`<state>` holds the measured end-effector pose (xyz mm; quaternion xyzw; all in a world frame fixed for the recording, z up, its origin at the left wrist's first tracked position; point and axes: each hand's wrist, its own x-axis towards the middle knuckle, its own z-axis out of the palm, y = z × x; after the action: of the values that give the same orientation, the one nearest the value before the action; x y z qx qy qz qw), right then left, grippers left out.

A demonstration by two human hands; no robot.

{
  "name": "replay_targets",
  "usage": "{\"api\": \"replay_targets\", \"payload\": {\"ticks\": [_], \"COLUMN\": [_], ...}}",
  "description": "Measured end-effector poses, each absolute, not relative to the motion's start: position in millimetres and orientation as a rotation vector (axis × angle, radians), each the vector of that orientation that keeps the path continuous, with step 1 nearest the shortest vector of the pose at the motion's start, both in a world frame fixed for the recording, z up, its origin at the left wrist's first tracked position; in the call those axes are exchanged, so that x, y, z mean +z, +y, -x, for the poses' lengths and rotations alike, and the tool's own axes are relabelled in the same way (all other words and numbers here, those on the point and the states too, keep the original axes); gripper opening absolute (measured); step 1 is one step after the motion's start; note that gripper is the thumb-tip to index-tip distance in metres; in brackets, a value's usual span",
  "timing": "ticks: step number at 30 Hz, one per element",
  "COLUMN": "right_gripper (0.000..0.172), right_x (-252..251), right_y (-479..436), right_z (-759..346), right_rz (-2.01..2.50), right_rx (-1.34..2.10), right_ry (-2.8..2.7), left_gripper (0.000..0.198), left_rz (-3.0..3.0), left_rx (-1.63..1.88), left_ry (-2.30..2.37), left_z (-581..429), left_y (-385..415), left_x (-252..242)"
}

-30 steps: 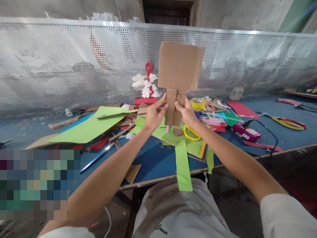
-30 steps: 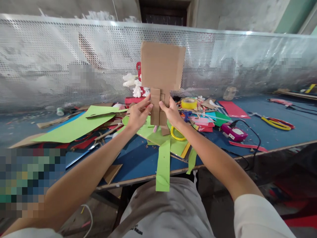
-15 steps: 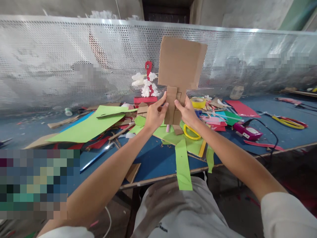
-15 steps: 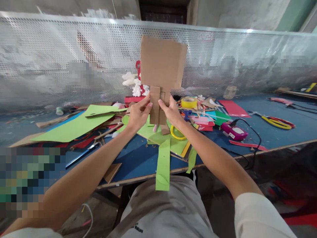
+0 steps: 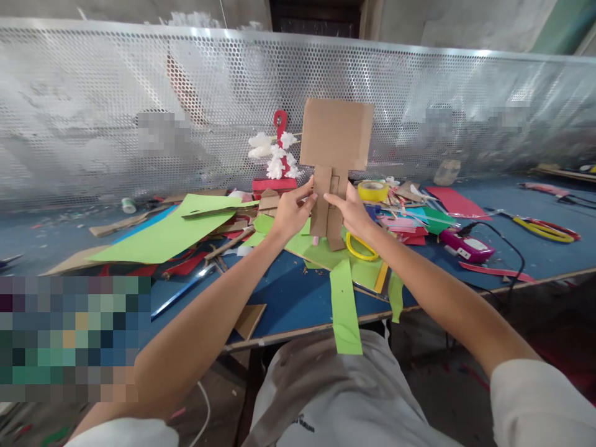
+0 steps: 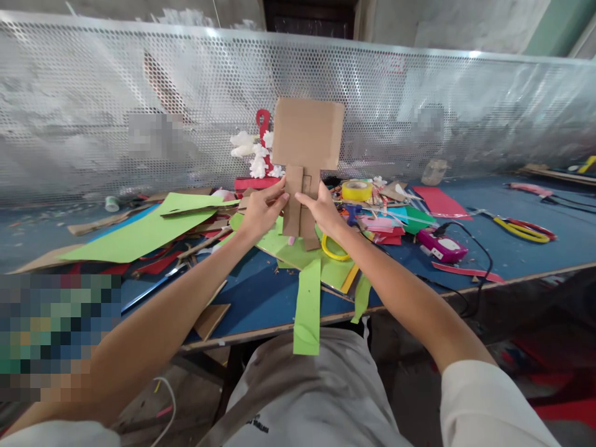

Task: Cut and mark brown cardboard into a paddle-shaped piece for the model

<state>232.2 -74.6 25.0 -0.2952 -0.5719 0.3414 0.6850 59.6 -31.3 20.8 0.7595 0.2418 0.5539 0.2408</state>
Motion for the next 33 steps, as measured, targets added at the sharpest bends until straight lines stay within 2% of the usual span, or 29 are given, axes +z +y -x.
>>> {"api": "replay_targets", "payload": {"ticks": [8,12,21,24,28,33], "right_gripper": [0.082,0.079,0.061,0.061,0.058,0.064], "right_x": [24,23,33,36,35,33], "right_y": [-72,-70,-65,-62,-58,-57], "right_z": [-235,-235,-244,-250,-252,-250], "right_rz": [0.663,0.651,0.526,0.492,0.469,0.510], "right_rx": [0.711,0.714,0.742,0.705,0.698,0.653], "right_ry": [-1.297,-1.280,-1.101,-1.028,-0.993,-1.019], "left_gripper": [0.058,0.063,0.073,0.072,0.068,0.068], "left_rz": [-2.128,-2.159,-2.157,-2.143,-2.071,-2.025], "left_rx": [1.520,1.489,1.273,1.211,1.302,1.310], "left_ry": [0.686,0.664,0.524,0.524,0.510,0.467], "left_z": [-61,-61,-66,-68,-70,-71], "left_y": [-31,-34,-42,-43,-44,-41], "left_x": [21,19,16,14,13,12]}}
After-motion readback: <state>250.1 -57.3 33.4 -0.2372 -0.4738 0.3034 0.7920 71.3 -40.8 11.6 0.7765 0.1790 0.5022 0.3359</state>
